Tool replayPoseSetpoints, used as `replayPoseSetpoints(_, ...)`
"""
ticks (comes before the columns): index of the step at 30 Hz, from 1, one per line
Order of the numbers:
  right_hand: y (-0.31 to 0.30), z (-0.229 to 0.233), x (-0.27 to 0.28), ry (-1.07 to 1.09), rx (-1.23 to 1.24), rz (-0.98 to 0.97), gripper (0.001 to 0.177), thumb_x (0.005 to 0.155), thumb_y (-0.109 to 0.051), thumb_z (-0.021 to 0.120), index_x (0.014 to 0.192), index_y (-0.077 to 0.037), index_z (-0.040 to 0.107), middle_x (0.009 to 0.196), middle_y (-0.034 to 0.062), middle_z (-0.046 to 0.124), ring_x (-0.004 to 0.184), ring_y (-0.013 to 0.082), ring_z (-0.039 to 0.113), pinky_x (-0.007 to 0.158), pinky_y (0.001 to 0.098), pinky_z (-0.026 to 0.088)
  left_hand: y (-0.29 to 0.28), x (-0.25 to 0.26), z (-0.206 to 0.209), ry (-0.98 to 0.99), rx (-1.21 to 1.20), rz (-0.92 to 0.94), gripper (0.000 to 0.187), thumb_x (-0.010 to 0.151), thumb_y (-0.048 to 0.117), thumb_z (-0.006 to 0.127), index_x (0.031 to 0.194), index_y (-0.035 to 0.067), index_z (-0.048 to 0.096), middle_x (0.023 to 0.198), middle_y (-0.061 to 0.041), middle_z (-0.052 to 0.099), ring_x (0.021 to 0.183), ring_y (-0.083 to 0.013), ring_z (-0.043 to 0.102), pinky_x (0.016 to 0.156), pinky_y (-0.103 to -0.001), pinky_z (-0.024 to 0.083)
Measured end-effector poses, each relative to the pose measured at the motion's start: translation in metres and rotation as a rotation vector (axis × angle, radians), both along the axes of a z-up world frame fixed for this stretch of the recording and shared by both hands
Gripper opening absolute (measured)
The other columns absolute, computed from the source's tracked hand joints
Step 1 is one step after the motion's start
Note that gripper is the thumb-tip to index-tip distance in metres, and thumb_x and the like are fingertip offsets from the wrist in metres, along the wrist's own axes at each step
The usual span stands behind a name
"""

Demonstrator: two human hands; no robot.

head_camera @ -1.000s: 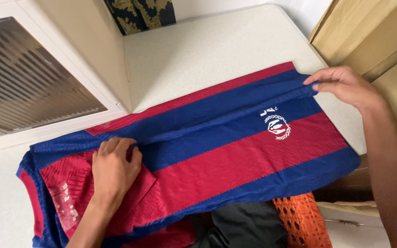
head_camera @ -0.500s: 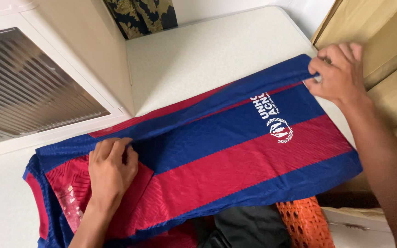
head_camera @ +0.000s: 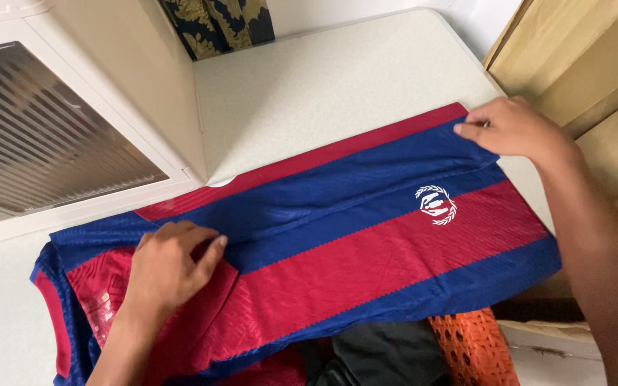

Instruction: The person unfolds a blue and red jersey, lays it flat on a table, and folds it into a small rectangular shape before placing it inside a storage cabinet.

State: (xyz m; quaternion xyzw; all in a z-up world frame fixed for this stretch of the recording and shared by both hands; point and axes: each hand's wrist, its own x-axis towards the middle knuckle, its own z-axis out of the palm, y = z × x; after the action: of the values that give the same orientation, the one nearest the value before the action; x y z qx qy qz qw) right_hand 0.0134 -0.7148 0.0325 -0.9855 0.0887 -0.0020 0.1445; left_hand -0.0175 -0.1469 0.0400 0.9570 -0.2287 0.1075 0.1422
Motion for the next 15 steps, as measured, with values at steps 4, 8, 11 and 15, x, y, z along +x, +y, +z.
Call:
replayPoseSetpoints(4, -0.009, -0.034, 0.037, -0.401, 0.064, 0.057, 0.037, 0.095, -0.032, 0.073, 0.123, -0.007, 0.073, 0.101, 0.0260, 0.071, 0.091, 0.0392, 0.069, 0.081, 0.0488, 0.054, 0.003, 0.012, -0.011, -0.006, -0.057, 0.218, 0.038, 0.093, 0.033, 0.070, 0.121, 0.008, 0.069, 0.117, -0.019, 0.069, 0.106, -0.0397, 0.066, 0.090, -0.051, 0.054)
replayPoseSetpoints(8, -0.024, -0.060, 0.065, -0.269, 0.146, 0.111, 0.024, 0.097, -0.028, 0.069, 0.109, -0.008, 0.076, 0.100, 0.0199, 0.076, 0.092, 0.0330, 0.075, 0.087, 0.0456, 0.058, 0.009, 0.009, -0.021, 0.151, 0.051, 0.420, 0.085, 0.076, 0.041, 0.078, 0.148, 0.010, 0.045, 0.142, -0.023, 0.051, 0.128, -0.0477, 0.050, 0.090, -0.067, 0.046)
replayPoseSetpoints(11, -0.023, -0.072, 0.078, -0.413, -0.009, 0.081, 0.016, 0.102, -0.020, 0.068, 0.104, -0.006, 0.073, 0.104, 0.0228, 0.071, 0.099, 0.0410, 0.067, 0.085, 0.0513, 0.052, 0.018, 0.003, -0.027, 0.219, 0.000, 0.369, 0.103, 0.071, 0.052, 0.076, 0.157, 0.017, 0.033, 0.158, -0.021, 0.034, 0.147, -0.0460, 0.030, 0.108, -0.074, 0.031)
replayPoseSetpoints(15, -0.001, -0.077, 0.074, -0.470, -0.100, -0.032, 0.018, 0.106, -0.021, 0.066, 0.108, -0.003, 0.068, 0.095, 0.0244, 0.071, 0.093, 0.0452, 0.067, 0.082, 0.0552, 0.050, 0.030, 0.006, -0.031, 0.410, 0.131, 0.445, 0.110, 0.071, 0.065, 0.069, 0.162, 0.026, 0.021, 0.170, -0.017, 0.008, 0.153, -0.0415, 0.002, 0.109, -0.078, 0.007)
